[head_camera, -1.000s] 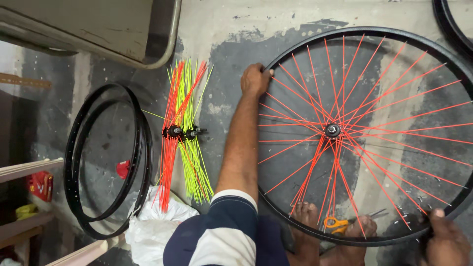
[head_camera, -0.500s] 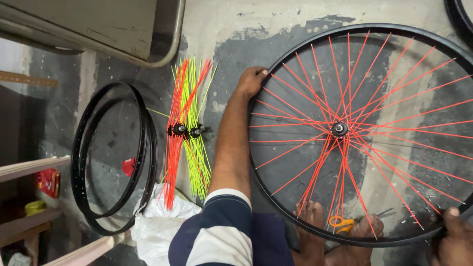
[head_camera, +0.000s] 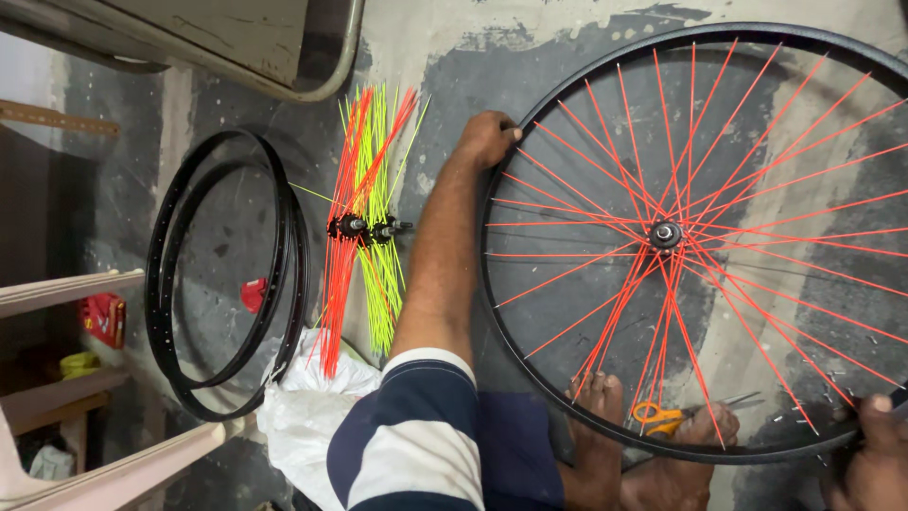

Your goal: The person sits on the floor and assembles a bicycle wheel by attaching orange spokes to a hub and rim. They use their hands to thread the spokes and tighten the nipples. At the end, they handle a separate black rim.

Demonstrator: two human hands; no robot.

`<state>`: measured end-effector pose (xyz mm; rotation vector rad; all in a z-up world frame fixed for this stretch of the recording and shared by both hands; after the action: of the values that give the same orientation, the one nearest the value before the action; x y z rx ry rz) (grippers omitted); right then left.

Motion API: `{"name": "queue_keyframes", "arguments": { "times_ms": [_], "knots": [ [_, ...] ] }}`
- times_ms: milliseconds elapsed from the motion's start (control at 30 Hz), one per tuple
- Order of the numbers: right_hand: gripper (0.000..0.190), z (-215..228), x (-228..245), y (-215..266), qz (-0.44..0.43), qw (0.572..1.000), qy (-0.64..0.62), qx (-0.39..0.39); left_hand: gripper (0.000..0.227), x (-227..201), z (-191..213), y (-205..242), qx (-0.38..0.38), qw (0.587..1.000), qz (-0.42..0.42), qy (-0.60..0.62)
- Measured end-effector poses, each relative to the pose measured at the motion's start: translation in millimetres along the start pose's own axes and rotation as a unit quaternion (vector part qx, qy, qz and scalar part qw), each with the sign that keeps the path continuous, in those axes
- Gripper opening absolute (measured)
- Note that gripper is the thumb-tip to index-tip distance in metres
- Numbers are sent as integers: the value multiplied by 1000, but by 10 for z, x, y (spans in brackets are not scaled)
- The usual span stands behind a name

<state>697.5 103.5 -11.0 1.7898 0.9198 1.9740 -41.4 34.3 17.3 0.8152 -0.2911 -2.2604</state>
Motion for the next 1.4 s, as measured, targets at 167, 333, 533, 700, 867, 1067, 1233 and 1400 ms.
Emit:
{"name": "queue_keyframes", "arguments": {
  "times_ms": [167, 333, 533, 700, 867, 1067, 1233, 1400],
  "knots": [
    [30, 64, -95, -57, -17, 998, -57, 18, 36, 224, -79, 61, 112, 983, 25, -140],
    [29, -172, 180, 63, 2, 998, -43, 43, 34, 444, -217, 151, 70, 992, 0, -105],
    [33, -357, 424, 290, -63, 997, 50, -4, 32, 467, -177, 237, 55, 998, -11, -20],
    [31, -278, 368, 246, -67, 995, 77, -5, 37, 239, -99, 242, 60, 994, 21, -87],
    [33, -416, 504, 431, -101, 994, 39, 0, 53, 170, -65, 273, 47, 993, 47, -96],
    [47, -166, 153, 219, -108, 988, -90, -70, 28, -55, -41, 351, -14, 979, 33, -199],
    [16, -27, -85, 64, -25, 981, -184, -63, 20, -1557, 14, 750, -182, 966, -180, -40],
    [24, -22, -63, 114, -33, 990, -110, -80, 28, -2937, -1460, 1475, 33, 965, -254, 62]
  ]
}}
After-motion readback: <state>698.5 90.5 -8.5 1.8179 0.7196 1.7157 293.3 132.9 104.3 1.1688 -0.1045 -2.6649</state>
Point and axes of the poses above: each hand's wrist, its own y-axis away from the middle knuckle, its own z-axis out of the back of the hand, x = y × z, the point moved 6 cm from there along -y, towards the middle knuckle, and after that the axes turned 4 degrees about x, right-handed, at the moved point
